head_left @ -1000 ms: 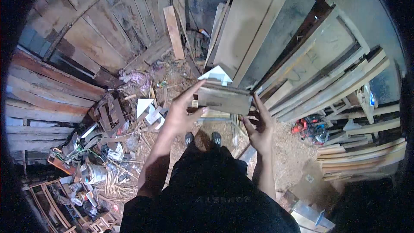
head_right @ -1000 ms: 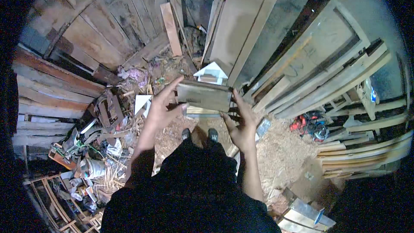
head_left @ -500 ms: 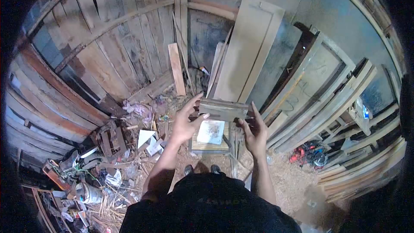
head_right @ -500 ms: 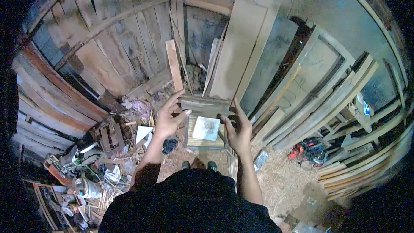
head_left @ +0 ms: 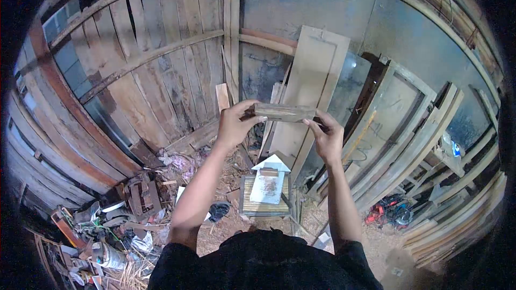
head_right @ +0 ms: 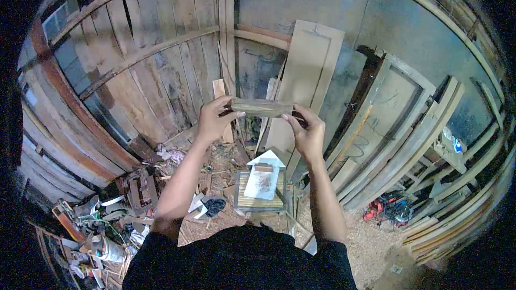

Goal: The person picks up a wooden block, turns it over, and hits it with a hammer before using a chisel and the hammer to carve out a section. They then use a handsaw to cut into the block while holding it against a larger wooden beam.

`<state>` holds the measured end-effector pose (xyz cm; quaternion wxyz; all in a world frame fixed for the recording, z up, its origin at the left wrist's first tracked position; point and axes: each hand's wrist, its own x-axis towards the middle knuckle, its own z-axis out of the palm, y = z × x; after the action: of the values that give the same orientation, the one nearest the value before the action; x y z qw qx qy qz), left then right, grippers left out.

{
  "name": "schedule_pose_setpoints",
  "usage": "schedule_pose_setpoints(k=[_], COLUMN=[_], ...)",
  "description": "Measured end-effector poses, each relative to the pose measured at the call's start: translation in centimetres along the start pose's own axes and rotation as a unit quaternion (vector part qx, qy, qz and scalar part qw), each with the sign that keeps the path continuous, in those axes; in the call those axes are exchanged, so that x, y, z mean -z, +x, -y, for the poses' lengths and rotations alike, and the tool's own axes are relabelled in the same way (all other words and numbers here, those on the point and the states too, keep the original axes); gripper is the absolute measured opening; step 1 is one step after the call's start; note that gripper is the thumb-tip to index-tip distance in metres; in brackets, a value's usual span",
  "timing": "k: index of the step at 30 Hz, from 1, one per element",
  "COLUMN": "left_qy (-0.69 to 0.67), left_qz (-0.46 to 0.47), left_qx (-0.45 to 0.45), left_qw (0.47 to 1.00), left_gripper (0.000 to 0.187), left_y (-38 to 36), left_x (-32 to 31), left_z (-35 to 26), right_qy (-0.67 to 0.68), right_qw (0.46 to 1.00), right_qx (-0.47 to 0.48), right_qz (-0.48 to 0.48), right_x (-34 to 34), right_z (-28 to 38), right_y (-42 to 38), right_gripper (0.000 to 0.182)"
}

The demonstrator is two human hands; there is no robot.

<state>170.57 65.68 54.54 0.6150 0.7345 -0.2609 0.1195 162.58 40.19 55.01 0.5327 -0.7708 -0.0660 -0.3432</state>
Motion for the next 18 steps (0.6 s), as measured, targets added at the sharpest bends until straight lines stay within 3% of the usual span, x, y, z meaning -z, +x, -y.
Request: schedule_pose_setpoints(k=[6, 8, 18], left_qy=[-0.021, -0.029, -0.068], left_qz=[0.015, 0.011, 0.045], left_qx=[-0.008, 0.037, 0.087], left_qw=[1.0, 0.999, 0.993], left_gripper=[0.041, 0.04, 0.044], left_y=[-1.1, -1.6, -4.6], left_x=[0.5, 0.5, 0.3], left_z=[-1.0, -1.7, -1.3], right_qy=[0.012, 0.022, 0.103], right_qw=[1.0, 0.999, 0.986], right_qx=[-0.025, -0.037, -0.114], right_qz=[0.006, -0.005, -0.066], right_x=[0.0, 0.0, -0.7], right_z=[1.3, 1.5, 3.3], right_y=[-1.5, -2.1, -6.7], right_gripper=[0.031, 0.03, 0.035])
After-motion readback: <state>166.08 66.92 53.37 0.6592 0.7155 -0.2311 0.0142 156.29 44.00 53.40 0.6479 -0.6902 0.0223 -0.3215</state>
